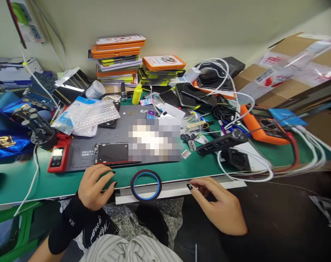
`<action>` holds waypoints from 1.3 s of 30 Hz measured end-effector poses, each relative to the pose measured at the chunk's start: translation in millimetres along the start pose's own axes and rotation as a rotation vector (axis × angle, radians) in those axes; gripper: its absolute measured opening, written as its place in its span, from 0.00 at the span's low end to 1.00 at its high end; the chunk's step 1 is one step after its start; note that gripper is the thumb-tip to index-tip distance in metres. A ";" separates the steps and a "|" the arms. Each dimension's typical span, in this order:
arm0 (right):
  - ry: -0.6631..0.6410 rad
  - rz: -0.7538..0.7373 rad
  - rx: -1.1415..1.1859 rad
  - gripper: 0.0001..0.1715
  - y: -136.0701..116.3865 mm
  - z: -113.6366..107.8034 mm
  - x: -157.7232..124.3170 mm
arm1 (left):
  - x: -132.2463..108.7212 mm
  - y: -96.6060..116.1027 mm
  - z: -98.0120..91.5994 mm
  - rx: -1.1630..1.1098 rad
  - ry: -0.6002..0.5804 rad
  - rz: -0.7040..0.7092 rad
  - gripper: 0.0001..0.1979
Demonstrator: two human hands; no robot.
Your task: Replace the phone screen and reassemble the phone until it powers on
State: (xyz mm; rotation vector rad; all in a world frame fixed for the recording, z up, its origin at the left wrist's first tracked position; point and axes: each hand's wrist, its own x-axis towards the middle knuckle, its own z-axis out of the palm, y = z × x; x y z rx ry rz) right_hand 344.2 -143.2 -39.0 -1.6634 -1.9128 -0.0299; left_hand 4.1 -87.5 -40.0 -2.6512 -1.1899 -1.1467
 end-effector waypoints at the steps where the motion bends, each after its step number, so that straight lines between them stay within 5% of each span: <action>1: 0.012 0.001 -0.074 0.07 3.5 4.0 0.7 | 1.5 0.3 1.7 -0.004 -0.009 0.007 0.12; 7: -0.087 -0.089 -0.439 0.17 37.0 19.4 38.5 | 14.4 -4.1 10.2 -0.004 -0.036 0.066 0.11; 17: -0.404 -0.551 -0.530 0.19 65.5 20.9 79.6 | 10.9 2.6 14.1 0.018 -0.060 -0.002 0.10; 26: -0.343 -0.796 -0.638 0.22 84.6 27.0 78.4 | 26.2 5.2 23.7 0.059 -0.107 0.093 0.13; 31: -0.297 -0.832 -0.687 0.21 83.7 29.1 80.8 | 37.0 -2.1 41.2 0.122 -0.219 0.168 0.17; 39: -0.404 -0.819 -0.734 0.19 79.7 15.0 88.5 | 34.1 -10.0 47.4 0.093 -0.214 0.190 0.16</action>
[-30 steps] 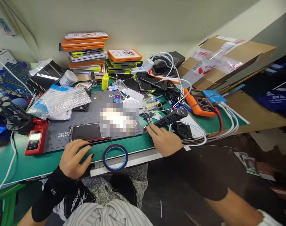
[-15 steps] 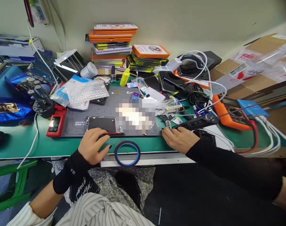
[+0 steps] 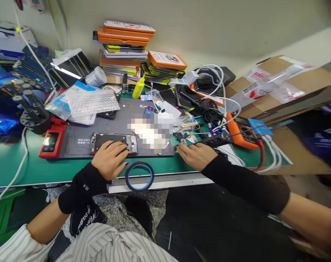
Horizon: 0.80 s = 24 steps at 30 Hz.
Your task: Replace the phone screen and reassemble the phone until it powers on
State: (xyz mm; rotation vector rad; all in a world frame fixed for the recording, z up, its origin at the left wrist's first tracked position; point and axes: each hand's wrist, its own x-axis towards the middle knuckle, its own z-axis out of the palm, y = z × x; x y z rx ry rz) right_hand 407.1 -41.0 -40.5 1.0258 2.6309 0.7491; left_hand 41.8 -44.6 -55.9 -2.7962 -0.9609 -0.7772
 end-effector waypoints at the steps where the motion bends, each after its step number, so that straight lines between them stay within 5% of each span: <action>1: -0.021 -0.001 0.001 0.19 1.3 0.6 1.5 | 0.3 -0.6 0.2 -0.002 0.000 0.003 0.16; 17: -0.118 0.077 0.026 0.20 -2.0 -1.1 22.1 | 1.2 -1.6 1.1 0.004 -0.011 0.005 0.16; 24: -0.185 0.256 -0.051 0.18 -51.9 -23.4 -6.9 | 1.4 -1.5 1.6 -0.031 -0.020 -0.013 0.16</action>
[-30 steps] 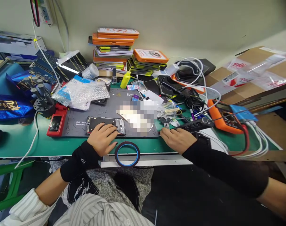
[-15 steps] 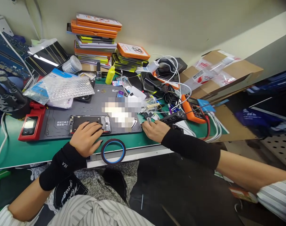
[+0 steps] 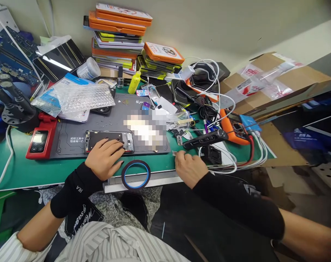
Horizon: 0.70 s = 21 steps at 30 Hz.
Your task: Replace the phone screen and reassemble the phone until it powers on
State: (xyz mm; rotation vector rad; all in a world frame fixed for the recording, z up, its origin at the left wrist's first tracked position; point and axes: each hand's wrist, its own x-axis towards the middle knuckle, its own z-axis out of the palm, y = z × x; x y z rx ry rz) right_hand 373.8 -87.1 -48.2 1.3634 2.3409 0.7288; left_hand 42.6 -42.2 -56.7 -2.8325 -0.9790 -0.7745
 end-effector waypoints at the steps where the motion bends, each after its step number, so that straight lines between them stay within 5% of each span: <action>1: -0.009 0.023 -0.009 0.18 -3.8 -4.0 -6.6 | 0.0 -0.2 0.2 -0.008 -0.005 0.002 0.16; 7: -0.027 0.017 -0.011 0.20 -5.5 -19.7 -18.8 | 1.4 -1.8 1.2 -0.028 0.013 0.016 0.16; 16: 0.134 -0.036 0.092 0.16 -4.2 -7.9 -39.3 | 0.9 3.4 -1.5 -0.019 -0.020 -0.004 0.15; 21: 0.079 -0.061 0.183 0.14 4.7 -10.0 -47.3 | 0.7 4.4 -3.3 0.003 -0.037 0.004 0.15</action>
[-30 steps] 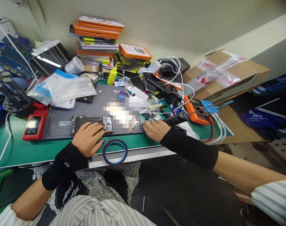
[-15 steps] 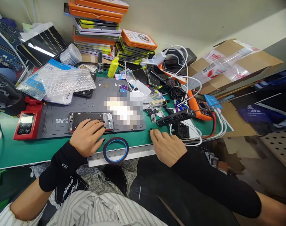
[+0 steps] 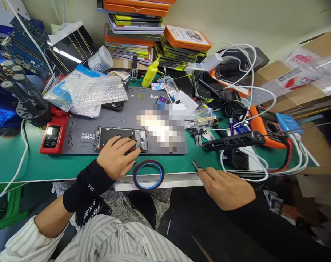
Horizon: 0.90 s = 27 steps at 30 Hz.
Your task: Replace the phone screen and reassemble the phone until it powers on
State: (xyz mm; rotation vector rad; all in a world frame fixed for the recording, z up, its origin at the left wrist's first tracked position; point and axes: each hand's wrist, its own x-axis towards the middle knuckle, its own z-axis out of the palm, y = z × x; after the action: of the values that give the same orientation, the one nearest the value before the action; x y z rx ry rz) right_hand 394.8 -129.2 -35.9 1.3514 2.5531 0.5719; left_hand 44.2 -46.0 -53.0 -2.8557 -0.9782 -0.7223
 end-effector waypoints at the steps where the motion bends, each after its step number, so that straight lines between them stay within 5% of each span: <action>1: -0.032 0.056 0.029 0.13 1.4 -2.4 0.6 | 0.1 0.1 0.0 0.003 0.004 0.004 0.14; 5: -0.194 0.386 0.168 0.10 11.2 -6.2 11.9 | 0.1 0.1 1.2 0.002 0.017 0.006 0.13; 12: -0.289 0.402 0.371 0.14 17.3 -6.6 37.0 | -0.2 1.6 1.5 -0.003 -0.005 -0.002 0.13; 15: -0.167 0.417 0.501 0.18 -21.8 -28.2 54.5 | -0.2 2.4 1.3 -0.009 -0.007 -0.013 0.13; 19: 0.314 0.525 0.824 0.18 -90.0 -56.8 99.3 | -0.3 2.4 2.1 -0.019 0.027 -0.009 0.13; 22: 0.374 0.563 0.723 0.18 -116.6 -61.0 130.4 | -0.3 1.9 2.2 -0.024 0.060 -0.017 0.12; 27: 0.355 0.593 0.646 0.19 -118.1 -44.5 144.5 | -0.4 2.2 2.6 -0.038 0.078 -0.038 0.12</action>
State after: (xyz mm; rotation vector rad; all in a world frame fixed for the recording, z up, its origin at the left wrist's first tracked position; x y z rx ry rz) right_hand 209.4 -80.6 -44.6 2.4655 2.7078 0.0375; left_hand 46.3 -47.5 -55.2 -2.8238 -1.0218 -0.8571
